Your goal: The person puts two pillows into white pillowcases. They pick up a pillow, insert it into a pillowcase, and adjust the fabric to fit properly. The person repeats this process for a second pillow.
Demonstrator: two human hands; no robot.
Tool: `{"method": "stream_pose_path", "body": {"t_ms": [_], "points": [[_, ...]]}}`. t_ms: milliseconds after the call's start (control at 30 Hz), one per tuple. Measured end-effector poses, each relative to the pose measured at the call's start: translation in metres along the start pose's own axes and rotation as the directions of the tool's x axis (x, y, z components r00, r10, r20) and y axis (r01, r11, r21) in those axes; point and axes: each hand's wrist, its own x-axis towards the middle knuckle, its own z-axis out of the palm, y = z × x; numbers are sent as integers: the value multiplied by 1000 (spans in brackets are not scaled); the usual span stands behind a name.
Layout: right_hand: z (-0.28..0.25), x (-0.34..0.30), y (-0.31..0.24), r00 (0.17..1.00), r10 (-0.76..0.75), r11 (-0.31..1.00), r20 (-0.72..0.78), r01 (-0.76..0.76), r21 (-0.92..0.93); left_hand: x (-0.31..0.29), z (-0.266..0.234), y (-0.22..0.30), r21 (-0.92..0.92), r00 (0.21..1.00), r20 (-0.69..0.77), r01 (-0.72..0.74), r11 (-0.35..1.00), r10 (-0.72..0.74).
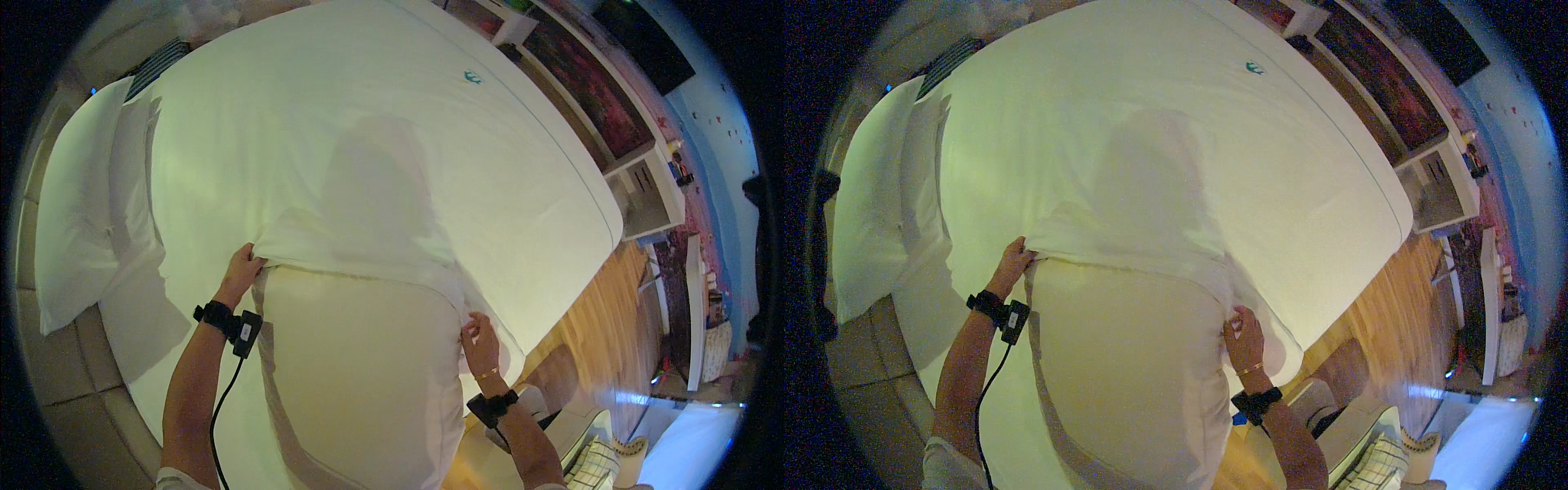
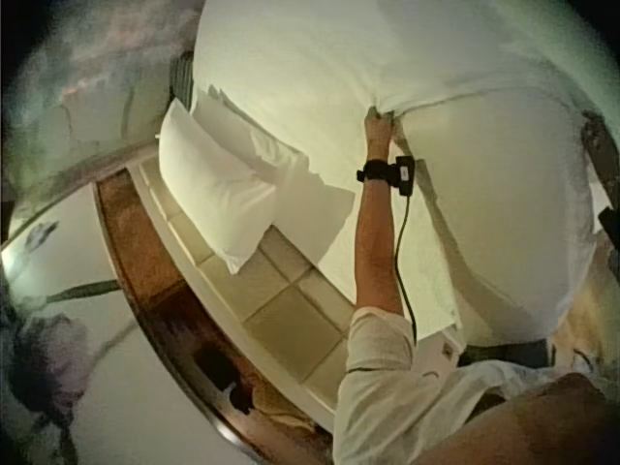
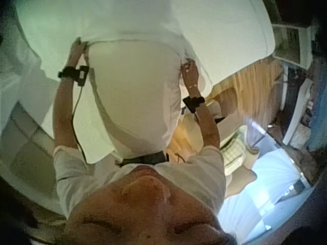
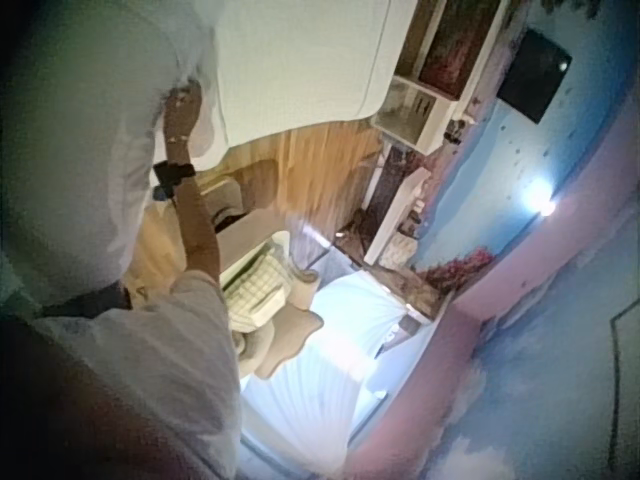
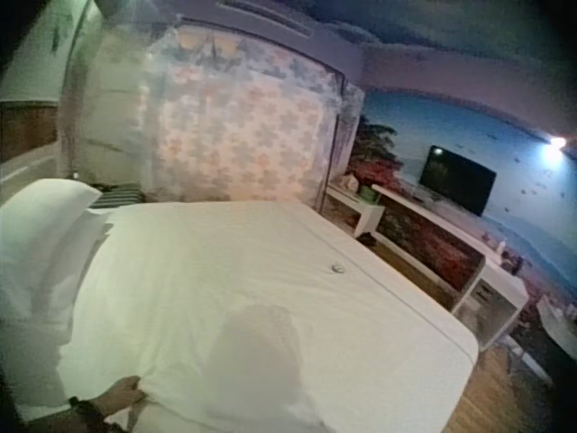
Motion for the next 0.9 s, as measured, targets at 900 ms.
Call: {"method": "stream_pose_path", "body": {"t_ms": [900], "points": [[32,-55,-149,605,-635,610,481,774,-168,-45,16,15,188,894,-40,-431,882,446]]}}
